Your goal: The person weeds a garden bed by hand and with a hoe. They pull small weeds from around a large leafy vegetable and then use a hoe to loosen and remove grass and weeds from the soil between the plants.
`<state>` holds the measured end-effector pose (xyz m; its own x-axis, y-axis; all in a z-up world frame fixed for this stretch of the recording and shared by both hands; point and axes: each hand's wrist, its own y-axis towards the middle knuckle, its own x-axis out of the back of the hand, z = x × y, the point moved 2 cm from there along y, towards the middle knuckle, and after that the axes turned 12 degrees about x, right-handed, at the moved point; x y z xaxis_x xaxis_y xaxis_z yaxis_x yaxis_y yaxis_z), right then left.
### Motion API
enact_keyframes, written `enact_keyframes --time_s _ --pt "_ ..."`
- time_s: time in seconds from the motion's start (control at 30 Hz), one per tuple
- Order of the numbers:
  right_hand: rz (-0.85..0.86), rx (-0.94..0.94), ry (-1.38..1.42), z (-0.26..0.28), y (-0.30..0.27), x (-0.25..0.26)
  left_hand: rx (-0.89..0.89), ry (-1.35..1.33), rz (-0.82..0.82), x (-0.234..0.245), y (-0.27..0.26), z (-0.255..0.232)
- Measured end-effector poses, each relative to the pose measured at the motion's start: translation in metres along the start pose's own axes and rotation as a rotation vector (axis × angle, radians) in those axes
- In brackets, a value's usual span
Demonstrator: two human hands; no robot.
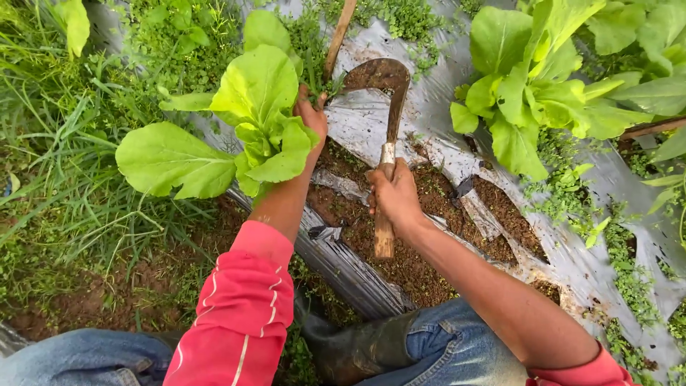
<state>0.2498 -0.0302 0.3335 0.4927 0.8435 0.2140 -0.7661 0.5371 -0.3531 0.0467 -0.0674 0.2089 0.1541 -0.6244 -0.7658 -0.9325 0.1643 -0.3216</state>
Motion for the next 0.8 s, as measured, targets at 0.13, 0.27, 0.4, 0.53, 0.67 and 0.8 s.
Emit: enact_keyframes --time_s 0.13,0.27,0.4,0.53,0.67,0.8 --pt "0.057 0.013 -0.047 -0.006 0.011 0.001 0.038 -0.033 0.061 0.041 0.048 0.051" --pt "0.058 0.004 -0.006 0.001 0.008 -0.005 -0.1 0.358 0.005 0.083 0.077 0.08" --pt "0.032 -0.021 -0.034 0.013 0.0 -0.011 -0.316 0.876 -0.095 0.079 0.085 0.08" --pt "0.042 -0.012 -0.106 -0.007 0.007 -0.014 -0.266 0.749 -0.101 0.071 0.083 0.078" --pt "0.02 -0.013 -0.167 -0.008 0.014 -0.025 -0.197 0.649 -0.1 0.069 0.081 0.077" --pt "0.008 -0.018 -0.226 -0.009 0.012 -0.03 -0.101 0.494 -0.102 0.068 0.082 0.076"
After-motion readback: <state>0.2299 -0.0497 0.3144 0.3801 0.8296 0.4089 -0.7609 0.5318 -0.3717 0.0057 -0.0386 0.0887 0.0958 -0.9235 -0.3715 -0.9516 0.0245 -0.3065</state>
